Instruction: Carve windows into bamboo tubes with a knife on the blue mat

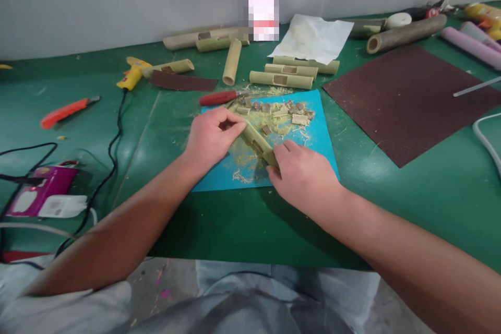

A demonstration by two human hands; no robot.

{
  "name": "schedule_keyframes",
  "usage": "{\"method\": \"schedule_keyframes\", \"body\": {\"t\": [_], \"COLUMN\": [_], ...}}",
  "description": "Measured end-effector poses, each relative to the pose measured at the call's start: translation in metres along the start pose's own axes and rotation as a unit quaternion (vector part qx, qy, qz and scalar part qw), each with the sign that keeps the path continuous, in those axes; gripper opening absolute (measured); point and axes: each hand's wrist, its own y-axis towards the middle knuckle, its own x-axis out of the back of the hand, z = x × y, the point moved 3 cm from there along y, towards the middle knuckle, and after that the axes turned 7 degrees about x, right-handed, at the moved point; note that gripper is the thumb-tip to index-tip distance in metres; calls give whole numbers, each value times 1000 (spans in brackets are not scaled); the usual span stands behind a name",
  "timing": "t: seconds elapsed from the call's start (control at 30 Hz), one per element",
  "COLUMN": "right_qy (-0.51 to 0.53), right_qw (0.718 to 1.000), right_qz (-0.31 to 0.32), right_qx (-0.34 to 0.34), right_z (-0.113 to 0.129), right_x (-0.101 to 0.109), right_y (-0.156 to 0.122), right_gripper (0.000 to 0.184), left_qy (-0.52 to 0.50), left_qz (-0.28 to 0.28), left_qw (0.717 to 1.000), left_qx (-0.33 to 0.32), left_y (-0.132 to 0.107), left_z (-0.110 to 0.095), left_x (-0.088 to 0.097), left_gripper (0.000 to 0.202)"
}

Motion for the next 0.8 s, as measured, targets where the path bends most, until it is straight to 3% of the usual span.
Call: {"method": "schedule_keyframes", "body": {"t": [0.2, 0.37, 0.57, 0.8], "right_qy": [1, 0, -3, -2], "right_qw": [1000, 1000, 1000, 1000], "right_qz": [4, 9, 7, 10], "right_qx": [0, 0, 1, 3], "right_z": [-1, 0, 0, 0], "right_x": [1, 1, 1, -1], "right_y": [-1, 0, 1, 2], "right_gripper": [21, 20, 20, 19], "left_qy": [6, -30, -27, -4], "left_qz": [27, 89, 14, 63], "left_qw": [998, 995, 999, 996], "left_qx": [-51, -41, -14, -70], "left_y": [-11, -21, -11, -18], "left_z": [-15, -27, -14, -21], "left_x": [-8, -11, -3, -11], "left_gripper": [10, 11, 5, 10]}}
